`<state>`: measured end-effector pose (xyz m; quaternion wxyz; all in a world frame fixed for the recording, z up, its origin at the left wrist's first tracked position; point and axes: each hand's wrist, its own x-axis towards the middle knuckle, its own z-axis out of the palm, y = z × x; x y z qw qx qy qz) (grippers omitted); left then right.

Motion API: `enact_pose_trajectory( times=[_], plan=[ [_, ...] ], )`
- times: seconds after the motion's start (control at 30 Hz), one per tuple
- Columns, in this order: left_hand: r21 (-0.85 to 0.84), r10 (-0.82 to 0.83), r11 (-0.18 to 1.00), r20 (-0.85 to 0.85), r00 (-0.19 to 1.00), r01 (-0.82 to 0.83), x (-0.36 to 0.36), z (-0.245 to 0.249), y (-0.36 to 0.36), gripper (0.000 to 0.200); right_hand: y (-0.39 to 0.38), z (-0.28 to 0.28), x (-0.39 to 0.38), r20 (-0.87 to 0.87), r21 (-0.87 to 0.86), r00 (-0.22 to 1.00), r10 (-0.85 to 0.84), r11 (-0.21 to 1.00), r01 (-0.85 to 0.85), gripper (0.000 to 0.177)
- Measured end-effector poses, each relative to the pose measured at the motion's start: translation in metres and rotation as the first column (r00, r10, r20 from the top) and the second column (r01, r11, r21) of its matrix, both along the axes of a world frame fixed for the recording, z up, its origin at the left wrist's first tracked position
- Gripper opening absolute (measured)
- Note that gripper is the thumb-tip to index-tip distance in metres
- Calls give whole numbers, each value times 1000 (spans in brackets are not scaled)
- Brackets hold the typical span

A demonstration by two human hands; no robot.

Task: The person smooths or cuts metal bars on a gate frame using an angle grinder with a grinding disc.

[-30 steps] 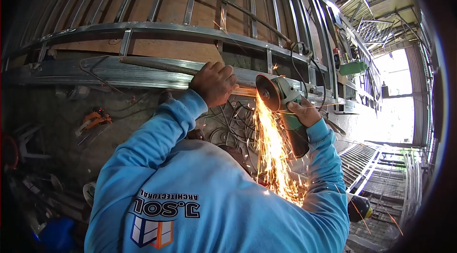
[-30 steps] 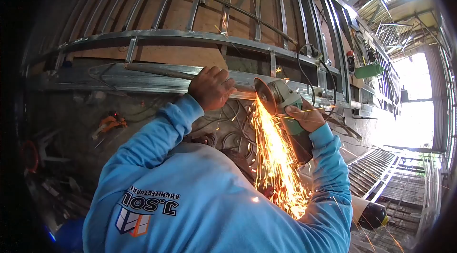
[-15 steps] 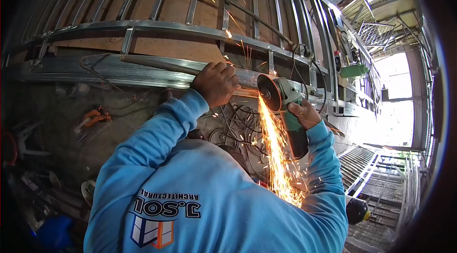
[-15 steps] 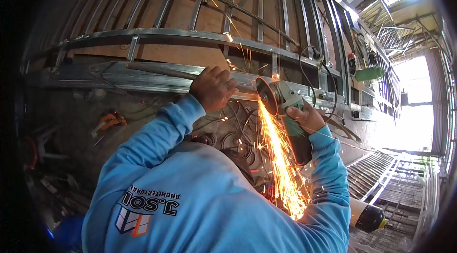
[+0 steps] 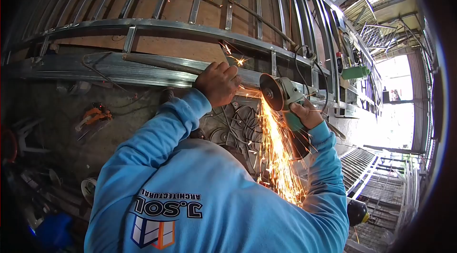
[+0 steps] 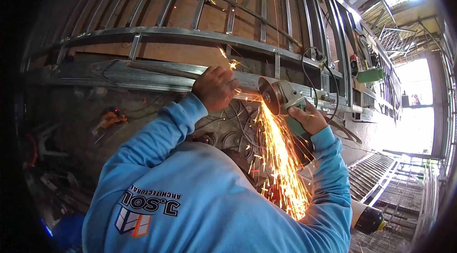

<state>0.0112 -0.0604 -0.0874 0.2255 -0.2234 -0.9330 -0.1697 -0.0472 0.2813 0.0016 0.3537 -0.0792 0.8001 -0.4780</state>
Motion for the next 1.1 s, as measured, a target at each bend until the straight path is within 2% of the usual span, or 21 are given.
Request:
enact_pose_trajectory(
  times=[0.07,0.17,0.27,0.37,0.47,0.57,0.77,0.87,0.97,1.07,1.1],
  plan=[
    [8,2,1000,7,1000,-2,1,1,1,21,-2,0,3,29,-55,999,-17,998,19,63],
    [24,3,1000,2,1000,-3,1,1,0,20,-6,7,9,6,29,997,-79,997,79,59],
    [35,8,999,0,1000,-8,0,-2,1,21,8,-3,1,-77,152,997,-18,988,29,56],
    [31,4,1000,4,1000,-4,0,-4,1,22,9,-6,0,-57,67,997,-60,996,64,54],
    [31,-1,1000,3,1000,1,0,-3,0,22,5,0,2,-12,101,998,-69,992,70,56],
    [21,1,1000,8,1000,-1,2,-2,0,23,6,-1,-1,-13,47,1000,-5,999,5,59],
    [19,-4,1000,13,1000,4,0,-2,0,23,3,5,6,-68,34,998,-9,999,11,62],
    [30,-14,999,21,1000,13,0,-2,0,23,7,-6,2,-26,-42,999,-38,998,37,63],
    [32,-17,999,22,1000,16,1,-1,0,23,12,-6,-4,-18,96,1000,0,995,1,63],
    [35,-18,999,25,1000,17,1,-1,0,23,-1,-2,5,25,-55,997,-79,995,80,63],
    [37,-18,999,26,1000,17,0,-1,0,22,3,-6,3,0,-60,998,-62,996,62,62]
  ],
)
